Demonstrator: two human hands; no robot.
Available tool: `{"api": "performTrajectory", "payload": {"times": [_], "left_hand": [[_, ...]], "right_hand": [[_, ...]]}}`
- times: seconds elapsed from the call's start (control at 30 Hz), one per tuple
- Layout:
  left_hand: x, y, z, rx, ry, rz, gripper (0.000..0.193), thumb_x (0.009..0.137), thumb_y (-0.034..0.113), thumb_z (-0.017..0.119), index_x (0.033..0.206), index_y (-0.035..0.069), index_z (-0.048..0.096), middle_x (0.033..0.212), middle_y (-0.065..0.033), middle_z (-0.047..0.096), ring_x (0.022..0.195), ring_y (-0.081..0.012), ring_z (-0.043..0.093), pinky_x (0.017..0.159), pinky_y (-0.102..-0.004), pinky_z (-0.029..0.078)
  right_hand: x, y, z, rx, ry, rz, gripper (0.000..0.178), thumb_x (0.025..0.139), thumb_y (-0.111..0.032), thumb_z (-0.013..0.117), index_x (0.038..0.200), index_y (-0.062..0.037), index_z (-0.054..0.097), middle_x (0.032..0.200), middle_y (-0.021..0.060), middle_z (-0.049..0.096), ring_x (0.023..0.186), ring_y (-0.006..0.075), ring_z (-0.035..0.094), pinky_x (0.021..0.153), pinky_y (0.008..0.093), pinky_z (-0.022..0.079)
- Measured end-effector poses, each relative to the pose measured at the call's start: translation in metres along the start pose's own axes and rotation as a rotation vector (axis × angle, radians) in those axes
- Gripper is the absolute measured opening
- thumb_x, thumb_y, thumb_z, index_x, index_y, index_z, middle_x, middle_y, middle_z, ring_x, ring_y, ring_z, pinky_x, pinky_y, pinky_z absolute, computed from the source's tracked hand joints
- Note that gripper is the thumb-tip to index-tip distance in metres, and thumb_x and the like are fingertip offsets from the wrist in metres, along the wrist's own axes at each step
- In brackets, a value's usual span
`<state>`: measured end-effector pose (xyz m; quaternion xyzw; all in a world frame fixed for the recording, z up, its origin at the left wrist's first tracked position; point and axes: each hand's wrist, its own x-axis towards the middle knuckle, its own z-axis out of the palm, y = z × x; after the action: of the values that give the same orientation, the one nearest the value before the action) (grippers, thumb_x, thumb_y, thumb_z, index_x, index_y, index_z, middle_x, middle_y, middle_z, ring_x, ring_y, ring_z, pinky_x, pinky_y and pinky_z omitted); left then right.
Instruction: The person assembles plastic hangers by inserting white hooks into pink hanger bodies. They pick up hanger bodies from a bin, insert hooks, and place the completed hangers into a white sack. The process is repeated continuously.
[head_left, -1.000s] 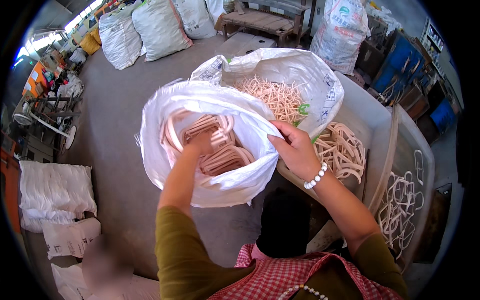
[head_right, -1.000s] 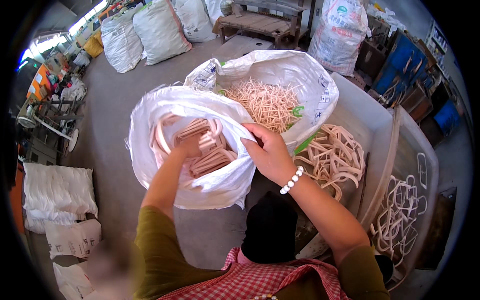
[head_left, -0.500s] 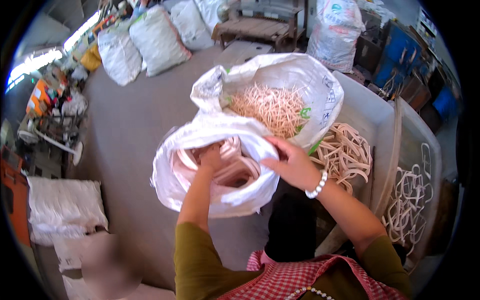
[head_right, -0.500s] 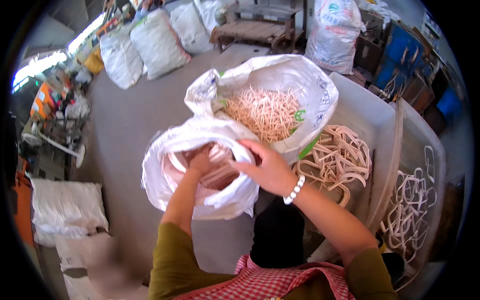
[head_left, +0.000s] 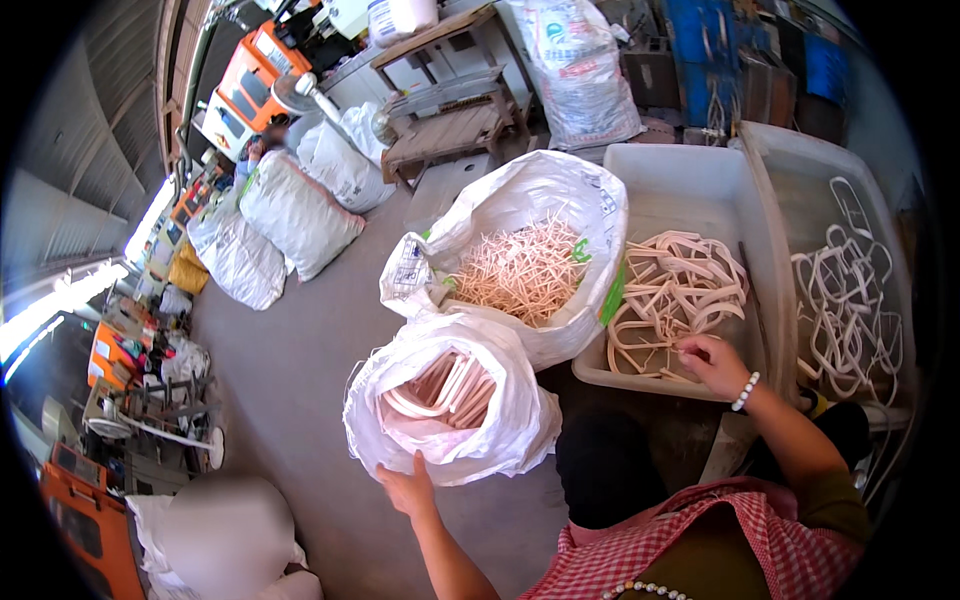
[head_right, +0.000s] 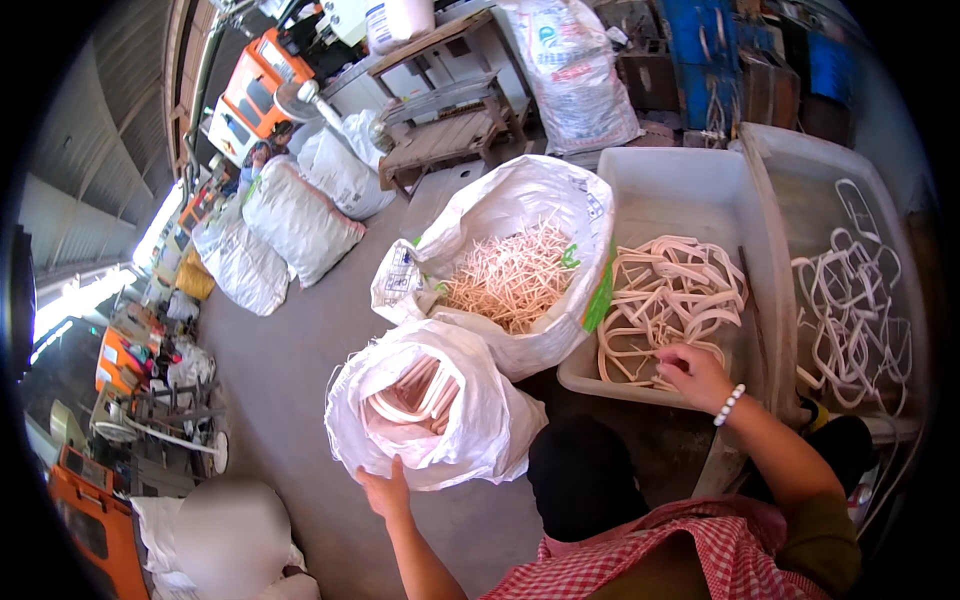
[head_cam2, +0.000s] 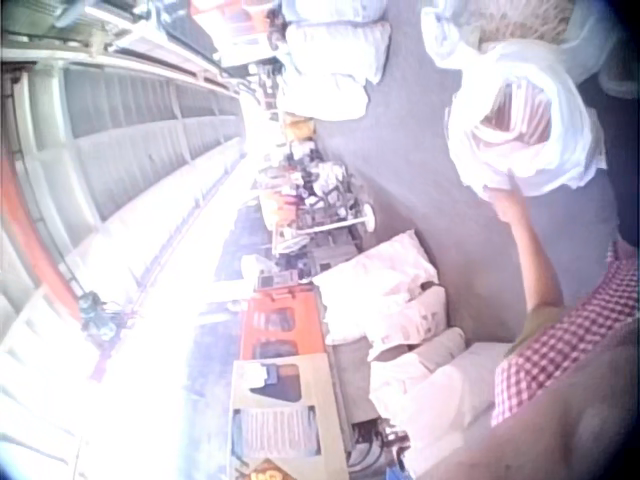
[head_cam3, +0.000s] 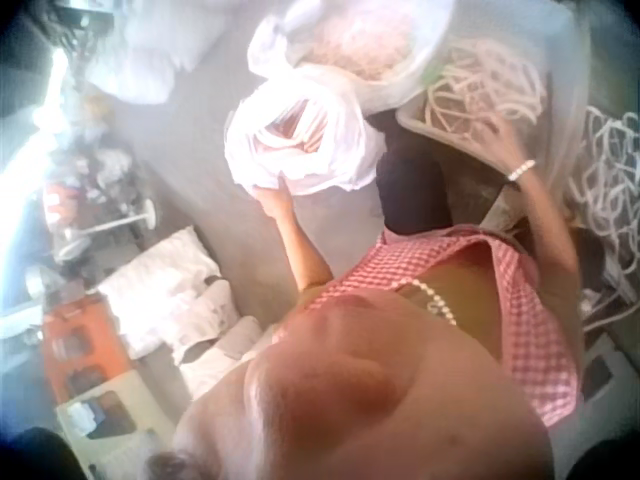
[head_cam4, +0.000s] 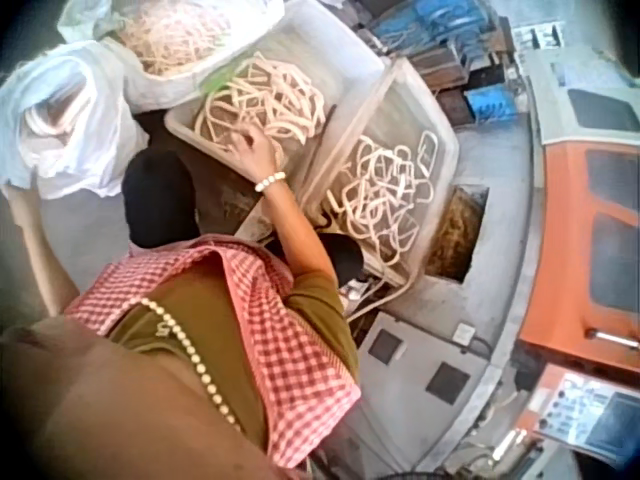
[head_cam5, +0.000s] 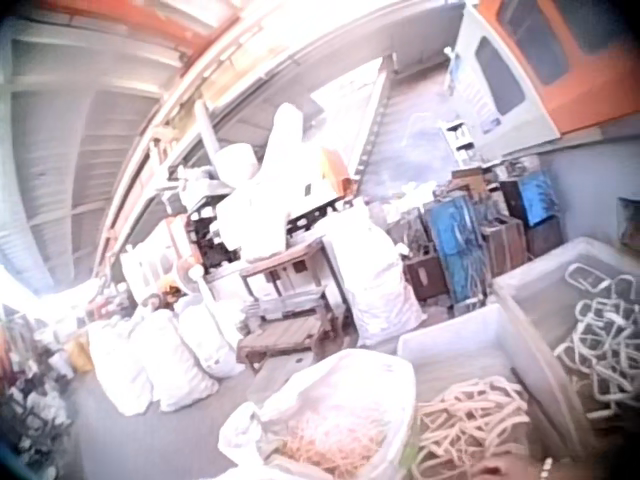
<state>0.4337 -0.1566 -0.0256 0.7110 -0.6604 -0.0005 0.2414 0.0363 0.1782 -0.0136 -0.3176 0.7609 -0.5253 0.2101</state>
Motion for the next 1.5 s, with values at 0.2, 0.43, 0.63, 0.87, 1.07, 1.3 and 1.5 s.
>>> {"api": "performTrajectory", "payload": {"times": [0.2, 0.43, 0.63, 0.87, 1.07, 1.3, 1.5], "left_hand": [[0.031, 0.002, -0.008, -0.256, -0.130, 0.037, 0.058, 0.077, 0.015, 0.063, 0.127, 0.000, 0.036, 0.090, -0.0187, 0.065, 0.087, -0.0384, 0.062, 0.081, -0.0467, 0.047], [0.028, 0.112, -0.088, -0.233, 0.260, 0.473, 0.051, 0.083, 0.015, 0.059, 0.126, -0.003, 0.040, 0.111, -0.0235, 0.057, 0.100, -0.0404, 0.056, 0.088, -0.0471, 0.043], [-0.080, 0.209, -0.041, -0.321, 0.442, 1.094, 0.037, 0.091, 0.026, 0.049, 0.120, 0.002, 0.051, 0.133, -0.0221, 0.045, 0.121, -0.0401, 0.045, 0.100, -0.0526, 0.034], [-0.133, 0.241, -0.018, -0.399, 0.442, 1.235, 0.035, 0.090, 0.025, 0.046, 0.117, 0.004, 0.053, 0.140, -0.0226, 0.040, 0.129, -0.0433, 0.038, 0.107, -0.0632, 0.015], [-0.193, 0.268, -0.049, -0.647, -0.005, 1.711, 0.039, 0.076, 0.006, 0.061, 0.114, 0.004, 0.054, 0.133, -0.0242, 0.044, 0.118, -0.0448, 0.043, 0.101, -0.0547, 0.033], [-0.165, 0.244, 0.008, -0.446, -0.420, 1.473, 0.035, 0.080, 0.010, 0.063, 0.113, 0.002, 0.054, 0.125, -0.0239, 0.049, 0.109, -0.0394, 0.052, 0.092, -0.0405, 0.045], [-0.111, 0.236, 0.053, -0.221, -0.774, 1.192, 0.034, 0.080, 0.017, 0.065, 0.109, 0.002, 0.056, 0.112, -0.0221, 0.056, 0.103, -0.0410, 0.055, 0.088, -0.0451, 0.046]], "right_hand": [[-0.061, 0.027, -0.084, -0.350, -0.024, -0.049, 0.026, 0.083, -0.013, 0.066, 0.107, -0.0043, 0.062, 0.088, 0.0138, 0.067, 0.080, 0.0260, 0.066, 0.072, 0.0341, 0.052], [-0.078, 0.041, -0.204, -0.714, 0.194, -0.056, 0.026, 0.078, -0.015, 0.062, 0.103, -0.0079, 0.061, 0.081, 0.0168, 0.063, 0.074, 0.0347, 0.061, 0.067, 0.0444, 0.049], [-0.088, 0.115, -0.256, -0.641, 0.564, 0.325, 0.050, 0.081, -0.012, 0.062, 0.129, -0.0073, 0.048, 0.112, 0.0201, 0.059, 0.103, 0.0347, 0.059, 0.090, 0.0407, 0.047], [-0.101, 0.143, -0.284, -0.605, 1.020, 0.392, 0.058, 0.083, -0.006, 0.057, 0.137, -0.0094, 0.038, 0.122, 0.0201, 0.051, 0.108, 0.0353, 0.054, 0.092, 0.0405, 0.045], [-0.127, 0.125, -0.317, -0.569, 1.399, -0.090, 0.065, 0.083, -0.002, 0.056, 0.143, -0.0058, 0.031, 0.141, 0.0188, 0.042, 0.128, 0.0346, 0.041, 0.106, 0.0392, 0.033], [-0.124, 0.113, -0.319, -0.753, 1.463, -0.133, 0.063, 0.089, -0.009, 0.055, 0.146, -0.0072, 0.027, 0.141, 0.0201, 0.040, 0.127, 0.0365, 0.041, 0.104, 0.0415, 0.034], [-0.126, 0.113, -0.336, -0.722, 1.585, -0.104, 0.061, 0.091, -0.012, 0.055, 0.146, -0.0081, 0.028, 0.139, 0.0208, 0.041, 0.124, 0.0372, 0.044, 0.101, 0.0430, 0.038]]}}
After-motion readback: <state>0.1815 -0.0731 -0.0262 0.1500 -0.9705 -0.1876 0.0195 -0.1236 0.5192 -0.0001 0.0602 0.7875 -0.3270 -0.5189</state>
